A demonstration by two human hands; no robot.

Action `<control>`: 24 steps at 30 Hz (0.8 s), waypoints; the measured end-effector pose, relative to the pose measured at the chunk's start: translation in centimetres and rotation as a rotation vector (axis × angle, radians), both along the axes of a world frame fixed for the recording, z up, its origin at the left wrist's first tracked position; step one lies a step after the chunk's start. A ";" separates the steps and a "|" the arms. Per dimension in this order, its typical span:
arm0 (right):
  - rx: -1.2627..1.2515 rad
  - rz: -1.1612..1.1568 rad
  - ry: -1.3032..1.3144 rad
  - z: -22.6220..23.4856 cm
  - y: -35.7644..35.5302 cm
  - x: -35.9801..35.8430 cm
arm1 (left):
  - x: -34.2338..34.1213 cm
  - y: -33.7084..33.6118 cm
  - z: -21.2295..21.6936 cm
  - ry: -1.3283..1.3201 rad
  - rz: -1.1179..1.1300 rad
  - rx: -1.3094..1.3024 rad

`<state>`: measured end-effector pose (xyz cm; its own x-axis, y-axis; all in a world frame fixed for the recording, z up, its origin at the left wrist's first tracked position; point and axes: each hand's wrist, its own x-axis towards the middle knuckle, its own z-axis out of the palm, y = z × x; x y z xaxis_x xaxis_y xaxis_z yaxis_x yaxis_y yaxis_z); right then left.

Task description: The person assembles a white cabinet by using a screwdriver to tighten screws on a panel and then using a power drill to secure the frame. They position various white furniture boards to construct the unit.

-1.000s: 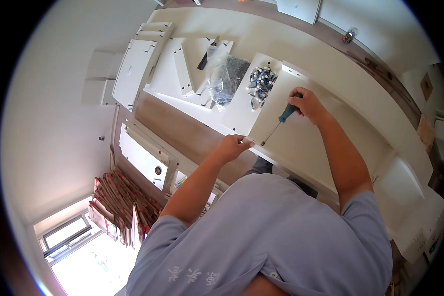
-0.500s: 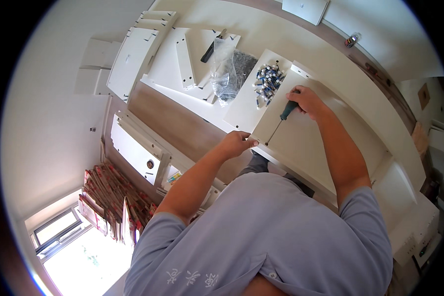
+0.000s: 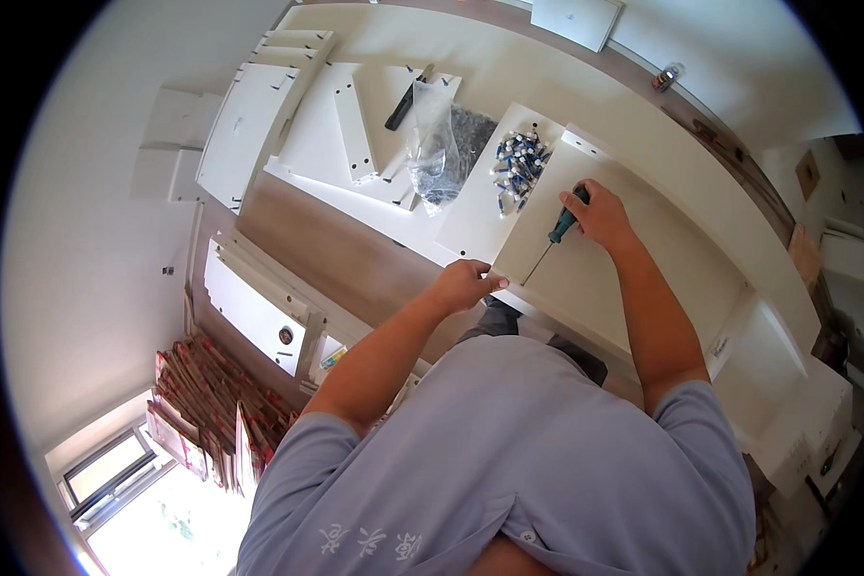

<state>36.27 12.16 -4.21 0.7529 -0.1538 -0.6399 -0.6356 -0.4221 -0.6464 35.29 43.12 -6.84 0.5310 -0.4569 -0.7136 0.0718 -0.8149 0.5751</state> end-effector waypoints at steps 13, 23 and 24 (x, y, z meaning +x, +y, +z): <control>0.100 -0.408 -0.199 -5.7 1.7 -1.5 | 0.0 0.3 -1.9 -0.027 -0.079 0.011; -0.351 -0.229 0.034 -3.0 4.1 2.0 | 0.0 0.5 -2.5 -0.077 -0.048 -0.046; -0.396 -0.200 0.074 -3.2 4.1 2.1 | 0.0 0.5 -2.0 -0.047 -0.042 -0.044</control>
